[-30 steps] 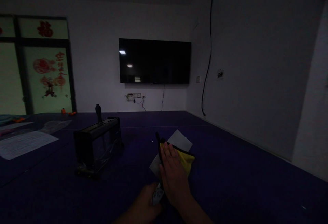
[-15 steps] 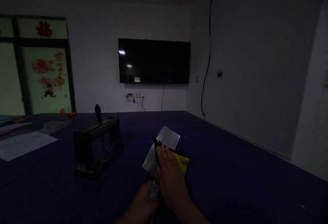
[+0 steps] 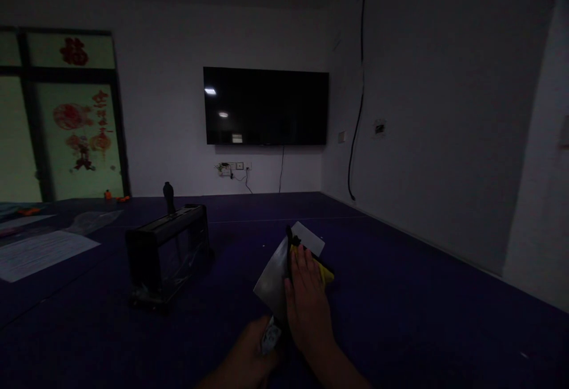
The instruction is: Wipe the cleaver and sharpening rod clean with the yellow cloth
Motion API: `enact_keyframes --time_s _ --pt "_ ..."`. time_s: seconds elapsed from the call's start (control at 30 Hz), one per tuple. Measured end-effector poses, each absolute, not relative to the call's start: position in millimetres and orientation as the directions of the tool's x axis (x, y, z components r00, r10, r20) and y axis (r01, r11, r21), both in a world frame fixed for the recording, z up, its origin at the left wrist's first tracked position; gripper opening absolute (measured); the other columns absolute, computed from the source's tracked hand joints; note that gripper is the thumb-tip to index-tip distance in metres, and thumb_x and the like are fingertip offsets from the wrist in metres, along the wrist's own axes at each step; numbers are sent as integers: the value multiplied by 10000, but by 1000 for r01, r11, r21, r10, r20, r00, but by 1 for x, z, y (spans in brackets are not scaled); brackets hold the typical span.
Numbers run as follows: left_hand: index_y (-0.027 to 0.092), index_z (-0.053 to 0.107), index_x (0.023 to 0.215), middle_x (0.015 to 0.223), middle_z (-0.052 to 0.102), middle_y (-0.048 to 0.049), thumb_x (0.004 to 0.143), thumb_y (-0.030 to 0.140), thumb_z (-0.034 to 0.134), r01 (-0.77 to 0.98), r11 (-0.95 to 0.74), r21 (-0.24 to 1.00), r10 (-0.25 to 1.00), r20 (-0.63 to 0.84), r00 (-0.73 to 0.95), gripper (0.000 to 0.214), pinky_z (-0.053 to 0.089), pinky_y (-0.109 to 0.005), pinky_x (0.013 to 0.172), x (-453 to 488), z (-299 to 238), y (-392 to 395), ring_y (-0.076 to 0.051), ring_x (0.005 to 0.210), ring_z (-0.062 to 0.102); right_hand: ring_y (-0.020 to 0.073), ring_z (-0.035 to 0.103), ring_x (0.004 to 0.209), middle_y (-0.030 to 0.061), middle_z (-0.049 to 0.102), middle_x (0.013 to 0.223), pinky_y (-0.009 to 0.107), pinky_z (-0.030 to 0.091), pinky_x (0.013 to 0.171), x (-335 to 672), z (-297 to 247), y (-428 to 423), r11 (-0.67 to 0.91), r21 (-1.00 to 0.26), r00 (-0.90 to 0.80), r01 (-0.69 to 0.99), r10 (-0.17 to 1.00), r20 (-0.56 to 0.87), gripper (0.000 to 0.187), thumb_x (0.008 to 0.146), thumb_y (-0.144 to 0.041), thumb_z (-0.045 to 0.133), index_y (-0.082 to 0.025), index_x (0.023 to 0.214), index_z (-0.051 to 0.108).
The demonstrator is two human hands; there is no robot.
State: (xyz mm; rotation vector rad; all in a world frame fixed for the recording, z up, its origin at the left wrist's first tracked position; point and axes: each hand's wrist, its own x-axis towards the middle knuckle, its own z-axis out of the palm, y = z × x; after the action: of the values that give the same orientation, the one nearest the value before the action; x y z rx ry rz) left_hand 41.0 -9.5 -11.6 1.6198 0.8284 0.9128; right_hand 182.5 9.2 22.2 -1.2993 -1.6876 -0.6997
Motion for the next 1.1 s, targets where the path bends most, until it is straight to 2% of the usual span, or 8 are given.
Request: enact_keyframes --time_s 0.1,0.33,0.43,0.57,0.67,0.8,0.93,1.1 --pt "134 605 876 762 582 5 630 177 617 106 -229 968 855 148 497 250 389 -183 625 42 -8 -10 -121 719 511 261 140 1365 93 189 1492 469 279 1047 185 25 9 279 -70 -65 958 447 892 589 906 -202 303 -159 1445 69" --pt "137 602 845 746 584 5 619 105 560 248 -237 939 877 97 470 233 368 -177 580 42 -9 -9 -114 680 491 249 165 1361 92 220 1483 451 260 1062 187 27 10 303 -27 -119 953 453 884 579 913 -228 314 -144 1442 96" --pt "132 621 881 804 621 -13 605 99 569 204 -233 951 877 115 467 283 392 -190 627 42 -12 -7 -134 740 523 250 185 1356 86 239 1476 452 262 1062 185 27 9 315 5 -156 949 456 876 576 913 -243 328 -156 1441 115" --pt "130 623 914 847 638 -28 602 130 608 57 -187 981 885 143 444 312 418 -206 686 45 -13 -8 -154 806 551 232 211 1350 74 268 1466 429 276 1061 181 25 8 353 57 -229 934 469 853 569 903 -206 328 -168 1438 139" --pt "134 614 918 786 634 -20 628 222 645 -38 -149 988 886 150 439 305 429 -213 672 47 -14 -8 -147 755 565 224 243 1339 64 304 1453 422 291 1057 177 24 7 389 81 -275 918 474 836 548 906 -215 322 -185 1433 171" --pt "143 600 885 726 621 -13 586 273 704 -100 -119 988 905 150 398 342 431 -215 664 50 -20 -6 -154 743 570 221 257 1334 67 331 1441 411 306 1052 176 21 7 415 112 -319 903 474 821 529 913 -228 327 -178 1425 206" --pt "143 594 812 695 605 -10 560 294 726 -129 -115 985 911 156 382 322 417 -206 613 52 -24 -4 -139 671 554 226 251 1336 82 328 1440 412 299 1056 178 17 9 390 95 -293 916 489 821 524 907 -210 331 -162 1419 229" --pt "131 599 815 732 590 -5 563 286 730 -119 -124 985 905 161 393 323 389 -195 597 51 -24 -4 -119 661 526 242 217 1346 97 285 1457 432 314 1043 183 16 12 341 25 -205 940 504 839 539 905 -213 320 -146 1426 200"
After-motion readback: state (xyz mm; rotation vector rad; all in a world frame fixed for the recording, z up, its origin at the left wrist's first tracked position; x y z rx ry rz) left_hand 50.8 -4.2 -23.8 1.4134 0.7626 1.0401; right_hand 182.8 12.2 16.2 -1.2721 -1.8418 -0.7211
